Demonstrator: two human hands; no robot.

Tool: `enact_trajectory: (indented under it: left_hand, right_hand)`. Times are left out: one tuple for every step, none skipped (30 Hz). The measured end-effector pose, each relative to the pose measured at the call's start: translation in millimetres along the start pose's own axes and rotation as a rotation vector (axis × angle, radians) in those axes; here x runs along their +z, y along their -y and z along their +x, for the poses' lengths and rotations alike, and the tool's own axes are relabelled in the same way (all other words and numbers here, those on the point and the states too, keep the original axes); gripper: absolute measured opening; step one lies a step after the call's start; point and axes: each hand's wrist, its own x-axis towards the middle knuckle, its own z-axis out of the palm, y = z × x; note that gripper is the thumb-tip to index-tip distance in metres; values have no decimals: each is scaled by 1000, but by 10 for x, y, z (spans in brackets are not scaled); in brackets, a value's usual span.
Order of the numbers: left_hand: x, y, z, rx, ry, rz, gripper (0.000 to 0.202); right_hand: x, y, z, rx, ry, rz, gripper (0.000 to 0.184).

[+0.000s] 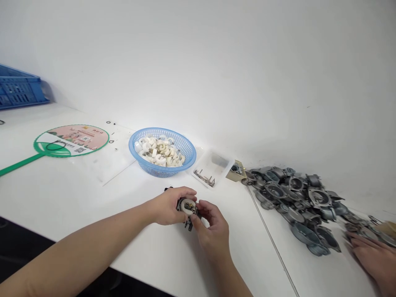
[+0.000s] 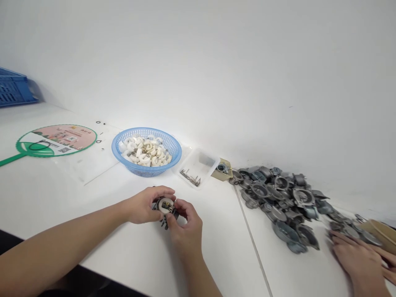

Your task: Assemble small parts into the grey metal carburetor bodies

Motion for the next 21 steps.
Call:
enact_trajectory:
  left_hand:
    - [2, 1, 0, -5, 2, -12, 70]
    - [4, 4, 2, -5, 5, -23, 70]
    - [5, 9, 3, 0, 7, -31, 70]
    - [5, 15, 6, 7, 10, -37, 70]
    - [4, 22, 8, 13, 12, -40, 70]
    - [2, 29, 10, 17, 15, -43, 70]
    - [0, 36, 12, 23, 17, -44, 70]
    - [-2, 42, 13, 29, 16, -42, 71]
    - [-4, 48, 14, 34, 14, -38, 71]
    - [-6, 53, 14, 40, 12, -32, 72]
    - [-7, 57, 14, 45, 10, -27, 72]
    - [-8, 60, 14, 46, 9, -21, 72]
    - [-9, 62, 14, 45, 9, -15, 72]
    - [-9, 64, 15, 44, 8, -11, 72]
    - [-9, 65, 16, 47, 7, -8, 72]
    - [-9, 66, 18, 55, 8, -7, 72]
    - [-10, 68, 20, 68, 13, -10, 73]
    - [-12, 71, 22, 83, 20, -12, 74]
    - [-15, 74, 24, 95, 26, -6, 75]
    - [-18, 79, 24, 100, 28, 9, 78]
    - [-21, 85, 24, 99, 26, 33, 80]
  right_hand:
    - [-3, -6, -1, 4, -6, -7, 35]
    - [-5, -12, -2, 7, -8, -13, 35]
    - [-6, -17, -3, 9, -8, -18, 35]
    - [-5, -21, -4, 12, -7, -21, 36]
    - [-4, -25, -5, 16, -5, -22, 36]
    - [-2, -30, -6, 18, -2, -19, 36]
    - [-1, -34, -6, 14, 4, -9, 36]
    - [-2, -41, -6, 7, 11, 5, 38]
    - [-6, -48, -4, -3, 21, 19, 41]
    - [-14, -58, 0, -16, 37, 28, 46]
    - [-27, -70, 5, -29, 60, 30, 51]
    - [-42, -84, 12, -40, 91, 25, 55]
    - [-60, -99, 21, -51, 129, 16, 60]
    - [-79, -117, 31, -64, 174, 7, 64]
    - [-94, -134, 42, -81, 221, 1, 67]
    - [-105, -151, 53, -99, 264, -3, 71]
    - [-109, -165, 63, -117, 297, -5, 73]
    - [-107, -175, 71, -130, 324, -6, 75]
    - [-97, -179, 76, -135, 340, -9, 76]
    - [-82, -178, 79, -128, 342, -12, 75]
    - [-65, -170, 79, -112, 334, -16, 74]
